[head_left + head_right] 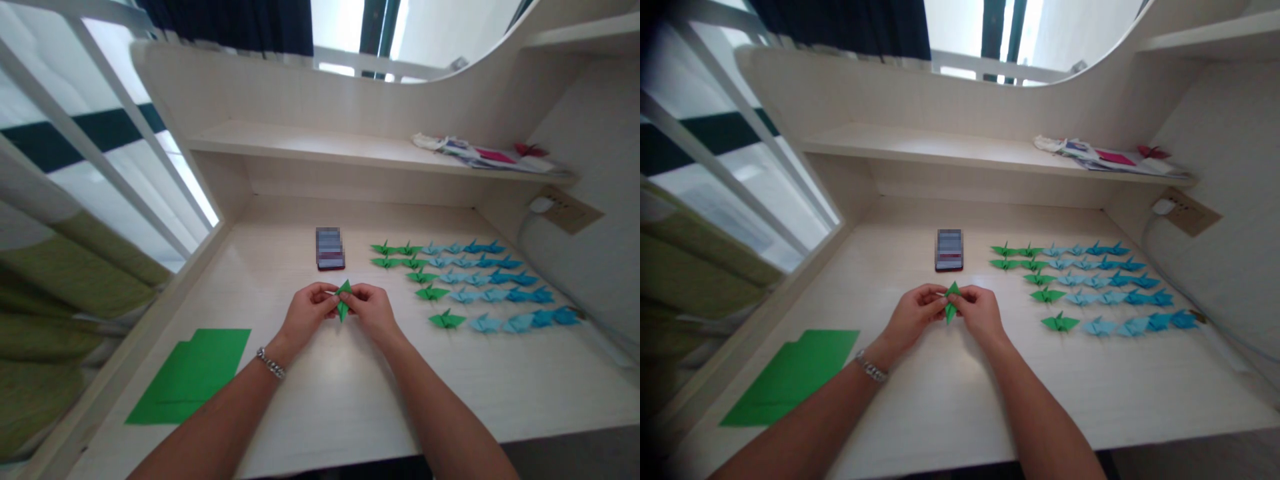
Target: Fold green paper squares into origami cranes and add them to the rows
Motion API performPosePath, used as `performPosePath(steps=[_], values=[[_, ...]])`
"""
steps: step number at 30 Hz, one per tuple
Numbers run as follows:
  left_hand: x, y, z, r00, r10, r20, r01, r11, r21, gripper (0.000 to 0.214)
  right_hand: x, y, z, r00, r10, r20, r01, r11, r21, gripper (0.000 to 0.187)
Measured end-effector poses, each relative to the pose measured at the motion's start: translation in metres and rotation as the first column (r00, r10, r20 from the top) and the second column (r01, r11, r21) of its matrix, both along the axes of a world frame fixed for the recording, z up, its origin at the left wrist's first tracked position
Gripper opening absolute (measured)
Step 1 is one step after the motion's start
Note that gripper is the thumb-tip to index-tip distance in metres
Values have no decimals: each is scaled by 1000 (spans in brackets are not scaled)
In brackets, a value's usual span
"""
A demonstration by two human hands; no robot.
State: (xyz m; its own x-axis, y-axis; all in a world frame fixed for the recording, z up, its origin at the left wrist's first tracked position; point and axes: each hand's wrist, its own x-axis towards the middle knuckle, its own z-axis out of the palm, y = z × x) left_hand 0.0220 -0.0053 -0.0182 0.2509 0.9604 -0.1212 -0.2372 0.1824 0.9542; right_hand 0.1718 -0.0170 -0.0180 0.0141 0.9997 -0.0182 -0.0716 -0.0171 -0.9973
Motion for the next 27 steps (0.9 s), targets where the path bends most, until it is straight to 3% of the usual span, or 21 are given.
performPosePath(steps=[16,27], values=[[0,-3,6,998,-60,9,60,996,-59,43,-7,-5,9,980,-159,119,141,980,142,15],[1,-5,7,993,-120,20,121,987,-101,42,-6,-6,13,967,-215,137,195,970,142,19]])
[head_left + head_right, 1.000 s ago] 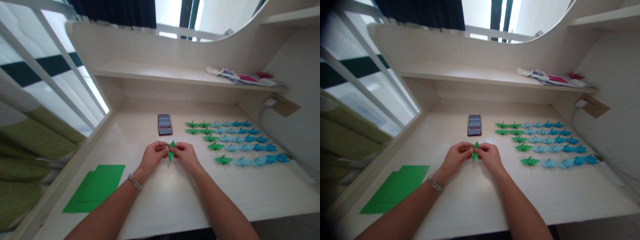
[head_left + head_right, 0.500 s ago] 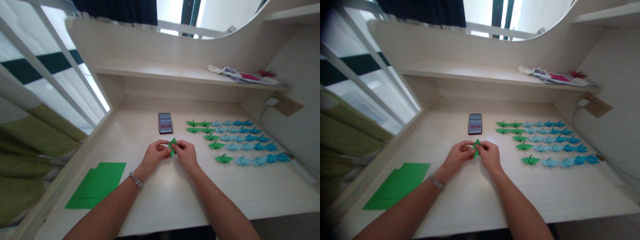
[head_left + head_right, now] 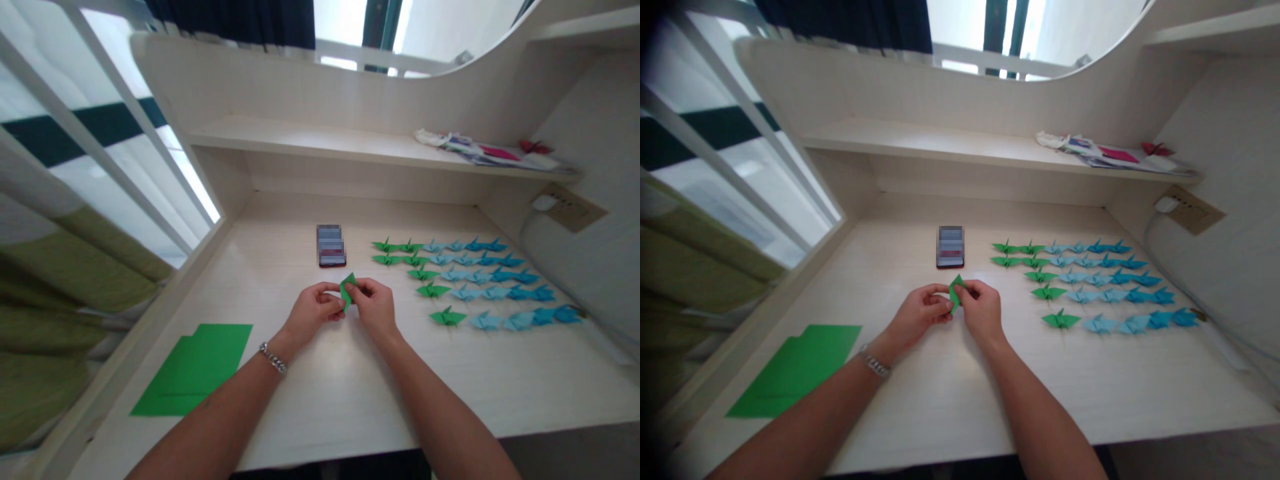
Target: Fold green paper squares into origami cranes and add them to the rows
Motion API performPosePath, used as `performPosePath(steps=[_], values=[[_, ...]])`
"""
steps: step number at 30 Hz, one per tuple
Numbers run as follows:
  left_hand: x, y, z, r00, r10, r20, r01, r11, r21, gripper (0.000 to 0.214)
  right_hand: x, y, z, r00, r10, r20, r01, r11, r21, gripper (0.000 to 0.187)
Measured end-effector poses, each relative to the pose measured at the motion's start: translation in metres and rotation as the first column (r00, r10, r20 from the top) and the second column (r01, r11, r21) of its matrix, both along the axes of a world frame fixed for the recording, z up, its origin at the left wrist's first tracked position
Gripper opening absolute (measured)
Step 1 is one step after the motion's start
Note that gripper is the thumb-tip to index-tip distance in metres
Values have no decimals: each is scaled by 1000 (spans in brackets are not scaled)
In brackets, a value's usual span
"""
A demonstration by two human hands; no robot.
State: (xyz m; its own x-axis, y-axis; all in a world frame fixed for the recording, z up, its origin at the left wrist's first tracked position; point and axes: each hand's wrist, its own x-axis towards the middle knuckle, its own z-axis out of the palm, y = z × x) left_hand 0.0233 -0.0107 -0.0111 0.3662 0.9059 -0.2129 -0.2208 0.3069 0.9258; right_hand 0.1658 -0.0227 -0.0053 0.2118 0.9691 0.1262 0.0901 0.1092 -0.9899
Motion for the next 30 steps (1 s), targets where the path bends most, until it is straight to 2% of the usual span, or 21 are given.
performPosePath(steps=[11,19,24,30], values=[[1,-3,1,995,-35,94,40,998,-50,39,0,-1,3,998,-56,-10,57,998,31,22],[0,-7,8,985,-151,82,153,988,-20,44,7,5,-2,994,-63,-93,63,998,6,25],[1,-5,5,992,-68,104,75,995,-65,34,5,4,-2,993,-12,-119,11,1000,-5,24],[-2,0,1,999,-31,12,30,996,83,52,3,5,-7,985,67,-156,-71,997,-19,21]])
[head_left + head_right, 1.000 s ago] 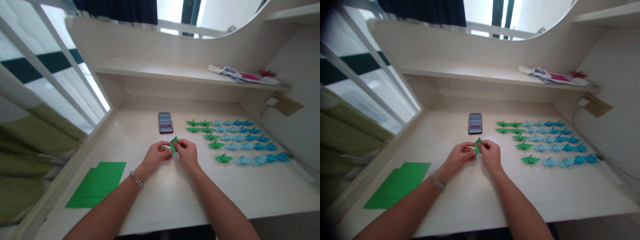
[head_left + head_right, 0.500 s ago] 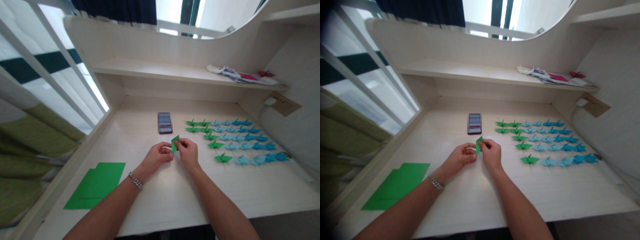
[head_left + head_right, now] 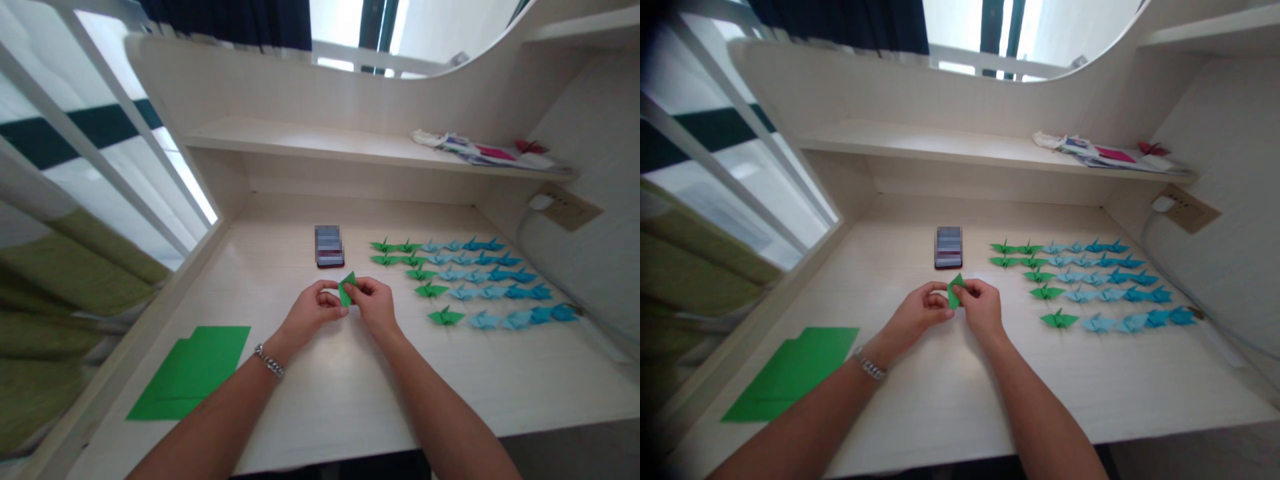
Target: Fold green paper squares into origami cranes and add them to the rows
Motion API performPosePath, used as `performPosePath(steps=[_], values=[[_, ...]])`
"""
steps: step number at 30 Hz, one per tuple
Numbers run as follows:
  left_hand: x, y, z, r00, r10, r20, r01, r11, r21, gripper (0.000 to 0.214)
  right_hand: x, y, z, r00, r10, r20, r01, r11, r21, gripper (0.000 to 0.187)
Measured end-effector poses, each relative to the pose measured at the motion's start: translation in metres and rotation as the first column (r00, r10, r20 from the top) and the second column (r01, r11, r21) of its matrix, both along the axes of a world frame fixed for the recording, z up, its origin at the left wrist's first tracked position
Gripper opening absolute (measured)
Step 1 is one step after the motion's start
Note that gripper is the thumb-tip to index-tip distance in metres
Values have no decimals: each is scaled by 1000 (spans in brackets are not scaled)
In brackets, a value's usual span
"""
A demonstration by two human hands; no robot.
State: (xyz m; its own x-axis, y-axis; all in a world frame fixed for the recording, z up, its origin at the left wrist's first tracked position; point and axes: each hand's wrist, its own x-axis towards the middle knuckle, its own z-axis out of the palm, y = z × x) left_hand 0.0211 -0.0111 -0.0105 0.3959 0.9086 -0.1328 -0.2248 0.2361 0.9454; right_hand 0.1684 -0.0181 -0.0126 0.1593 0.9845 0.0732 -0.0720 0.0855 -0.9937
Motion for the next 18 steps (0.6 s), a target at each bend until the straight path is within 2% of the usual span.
performPosePath(steps=[5,8,12,18], values=[[-5,7,0,998,67,-9,-67,996,50,31,1,2,-5,988,129,-87,-137,987,-87,25],[-8,10,-2,994,103,-31,-101,994,40,26,4,1,-1,968,184,-172,-210,967,-148,29],[-9,11,0,989,145,-2,-145,989,-7,23,7,0,5,952,185,-243,-238,947,-214,28],[-7,8,8,987,160,33,-158,986,-49,15,9,0,8,928,183,-324,-262,939,-221,22]])
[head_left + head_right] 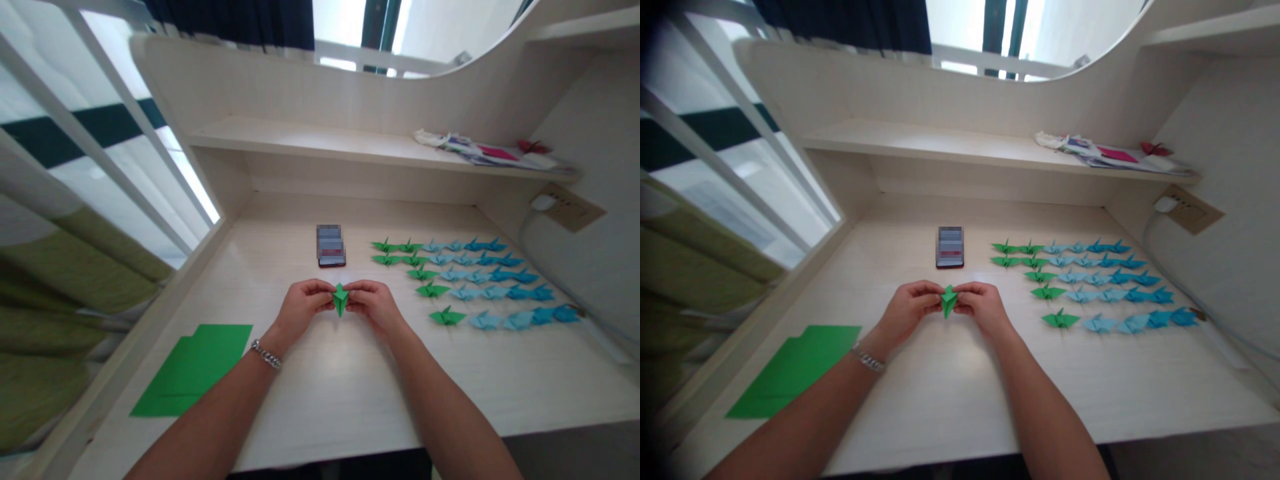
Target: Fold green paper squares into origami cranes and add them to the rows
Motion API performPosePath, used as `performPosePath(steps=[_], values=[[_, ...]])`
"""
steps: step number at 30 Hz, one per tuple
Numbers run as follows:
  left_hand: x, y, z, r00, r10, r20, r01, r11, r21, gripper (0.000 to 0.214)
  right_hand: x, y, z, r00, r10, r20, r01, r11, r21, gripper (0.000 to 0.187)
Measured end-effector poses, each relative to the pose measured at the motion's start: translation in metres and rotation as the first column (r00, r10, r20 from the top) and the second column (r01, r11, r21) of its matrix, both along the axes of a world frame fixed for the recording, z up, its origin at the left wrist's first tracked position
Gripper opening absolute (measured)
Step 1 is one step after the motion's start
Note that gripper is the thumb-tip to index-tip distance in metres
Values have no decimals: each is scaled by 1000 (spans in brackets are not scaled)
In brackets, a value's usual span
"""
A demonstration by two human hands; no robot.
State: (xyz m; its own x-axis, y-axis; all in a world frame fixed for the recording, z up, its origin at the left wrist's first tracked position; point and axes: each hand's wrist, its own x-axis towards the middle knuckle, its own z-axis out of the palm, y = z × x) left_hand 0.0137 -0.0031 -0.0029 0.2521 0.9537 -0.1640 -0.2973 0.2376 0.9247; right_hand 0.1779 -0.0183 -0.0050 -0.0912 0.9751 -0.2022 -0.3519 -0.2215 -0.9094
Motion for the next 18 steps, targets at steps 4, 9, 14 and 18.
performPosePath(steps=[4,9,14,18], values=[[0,-1,-1,1000,-9,15,9,1000,12,13,-2,0,-1,999,-10,39,10,1000,-9,23],[2,1,-9,998,0,-69,2,999,37,22,-4,2,-5,993,-45,111,42,999,28,26],[2,2,-14,995,38,-97,-32,998,62,36,-6,2,-9,986,-63,151,53,996,69,25],[6,1,-16,993,51,-104,-46,998,46,38,-10,2,-12,978,-124,169,104,987,124,22]])
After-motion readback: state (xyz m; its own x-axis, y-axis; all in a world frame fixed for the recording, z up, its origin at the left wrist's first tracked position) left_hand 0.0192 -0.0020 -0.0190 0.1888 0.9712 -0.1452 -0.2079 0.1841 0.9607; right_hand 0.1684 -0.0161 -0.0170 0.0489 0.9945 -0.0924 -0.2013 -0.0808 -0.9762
